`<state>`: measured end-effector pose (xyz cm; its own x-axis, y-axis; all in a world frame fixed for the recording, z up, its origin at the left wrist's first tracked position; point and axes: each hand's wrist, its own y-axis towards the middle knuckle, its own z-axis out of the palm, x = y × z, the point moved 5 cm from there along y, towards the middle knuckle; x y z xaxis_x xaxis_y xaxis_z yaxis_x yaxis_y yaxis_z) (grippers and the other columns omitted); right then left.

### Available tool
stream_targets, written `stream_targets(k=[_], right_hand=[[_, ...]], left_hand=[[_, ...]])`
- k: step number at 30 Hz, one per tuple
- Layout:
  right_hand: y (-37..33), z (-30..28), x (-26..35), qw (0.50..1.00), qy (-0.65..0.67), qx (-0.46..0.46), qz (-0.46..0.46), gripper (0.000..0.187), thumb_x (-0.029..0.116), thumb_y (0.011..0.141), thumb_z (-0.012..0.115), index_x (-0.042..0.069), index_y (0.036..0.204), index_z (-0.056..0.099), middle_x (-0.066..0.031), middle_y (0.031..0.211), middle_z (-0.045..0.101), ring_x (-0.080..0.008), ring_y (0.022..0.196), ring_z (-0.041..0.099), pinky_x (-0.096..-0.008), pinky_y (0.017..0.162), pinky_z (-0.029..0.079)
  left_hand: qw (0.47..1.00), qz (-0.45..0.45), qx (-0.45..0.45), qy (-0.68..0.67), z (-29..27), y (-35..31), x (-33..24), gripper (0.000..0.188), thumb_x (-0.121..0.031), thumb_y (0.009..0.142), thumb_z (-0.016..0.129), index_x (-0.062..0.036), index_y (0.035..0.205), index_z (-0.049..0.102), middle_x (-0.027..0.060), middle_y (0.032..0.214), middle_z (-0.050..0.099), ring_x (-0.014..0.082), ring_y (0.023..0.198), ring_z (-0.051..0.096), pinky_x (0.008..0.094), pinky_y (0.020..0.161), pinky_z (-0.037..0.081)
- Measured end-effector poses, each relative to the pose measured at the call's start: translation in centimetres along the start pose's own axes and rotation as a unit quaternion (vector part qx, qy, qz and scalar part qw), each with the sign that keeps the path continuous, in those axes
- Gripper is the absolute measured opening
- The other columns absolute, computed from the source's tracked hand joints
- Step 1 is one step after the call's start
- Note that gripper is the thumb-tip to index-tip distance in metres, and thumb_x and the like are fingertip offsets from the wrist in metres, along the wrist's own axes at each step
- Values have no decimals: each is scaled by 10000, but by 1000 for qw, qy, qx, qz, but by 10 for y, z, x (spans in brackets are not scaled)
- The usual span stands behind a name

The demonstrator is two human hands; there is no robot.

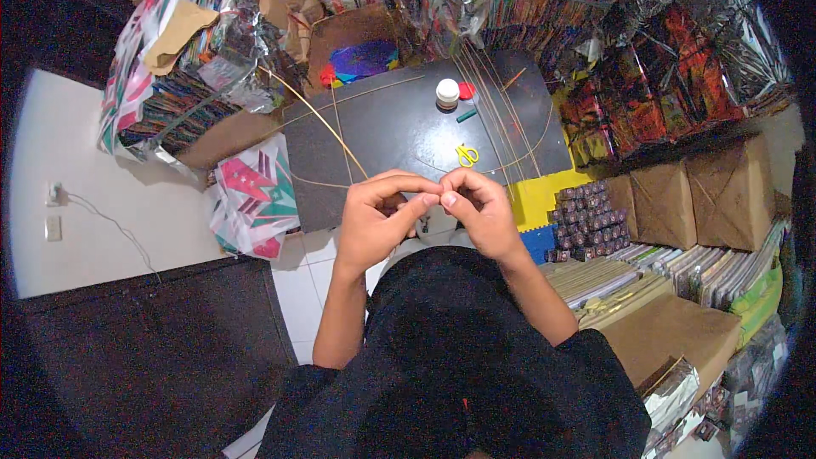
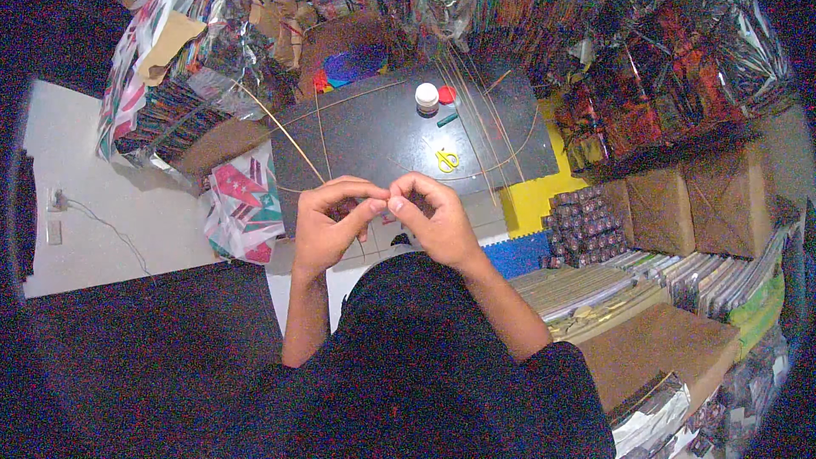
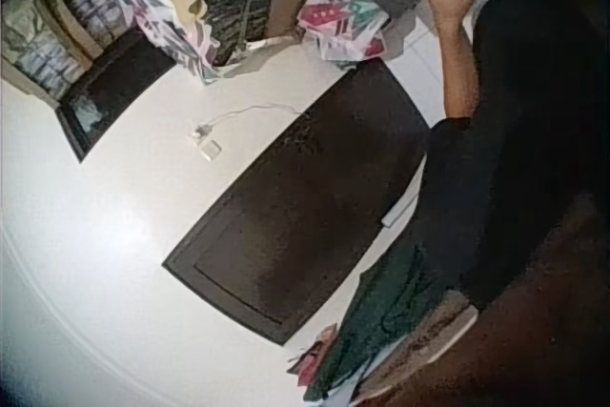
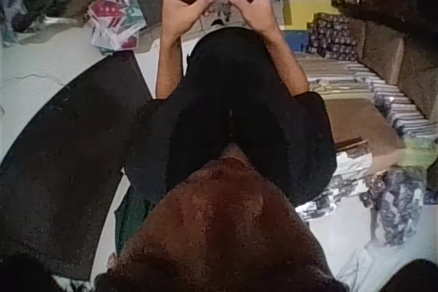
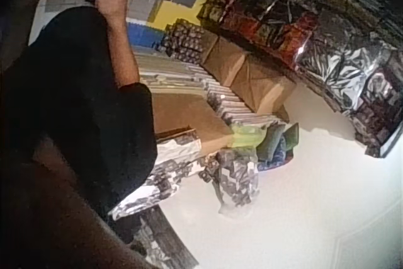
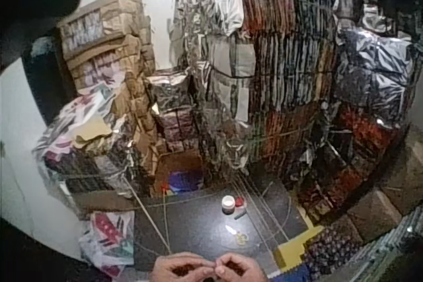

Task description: Assembling the wooden frame for a kite using thin sticks and string.

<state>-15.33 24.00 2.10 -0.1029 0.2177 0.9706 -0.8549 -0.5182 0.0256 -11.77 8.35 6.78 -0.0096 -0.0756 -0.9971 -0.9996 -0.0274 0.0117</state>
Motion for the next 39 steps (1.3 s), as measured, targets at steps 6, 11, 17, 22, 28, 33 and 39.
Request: stream_targets(k=[6,11,17,22,28,33,39], right_hand=[[-2,2,6,998,-44,-31,-22,122,148,973,620,27,966,604,0,904,591,-87,872,562,-266,806,471],[-3,2,4,998,-51,-30,-26,138,154,976,609,16,967,601,-18,898,602,-99,867,574,-276,810,478],[-5,9,10,998,-62,-16,-30,157,195,1004,572,38,997,566,57,845,486,-33,757,417,-214,664,364],[-4,7,14,988,-125,-23,-84,169,168,966,571,7,914,565,-53,836,575,-129,758,581,-296,696,487],[-6,8,15,971,-196,-58,-121,140,134,899,575,9,855,528,-42,782,514,-117,710,472,-288,645,411],[-8,8,16,961,-234,-64,-136,140,127,885,578,5,847,521,-52,776,504,-130,694,453,-286,641,395],[-10,6,18,951,-258,-71,-154,133,121,880,585,3,861,529,-71,790,515,-152,706,481,-297,659,410]], left_hand=[[1000,1,-8,0,-1,-1,-1,134,-40,887,726,-19,1015,764,54,938,704,21,599,587,168,483,452],[1000,6,-9,1,-2,-1,2,138,-35,882,730,-22,1015,766,57,937,707,15,592,576,167,480,433],[1000,-6,-5,0,-2,-4,2,130,-29,882,730,-15,1007,763,51,941,708,8,596,568,165,484,418],[1000,-5,7,3,1,-6,-3,132,-27,883,729,-8,1010,758,49,947,707,8,607,575,162,494,425],[999,-12,23,25,1,-7,2,116,-33,864,734,-3,974,760,69,933,706,51,595,589,194,482,444],[999,-5,32,42,2,-9,-1,112,-44,866,736,-8,969,761,59,923,710,47,595,587,197,487,443],[998,-16,27,49,2,-11,1,118,-51,855,749,-26,968,770,26,906,718,6,588,515,178,490,378]])
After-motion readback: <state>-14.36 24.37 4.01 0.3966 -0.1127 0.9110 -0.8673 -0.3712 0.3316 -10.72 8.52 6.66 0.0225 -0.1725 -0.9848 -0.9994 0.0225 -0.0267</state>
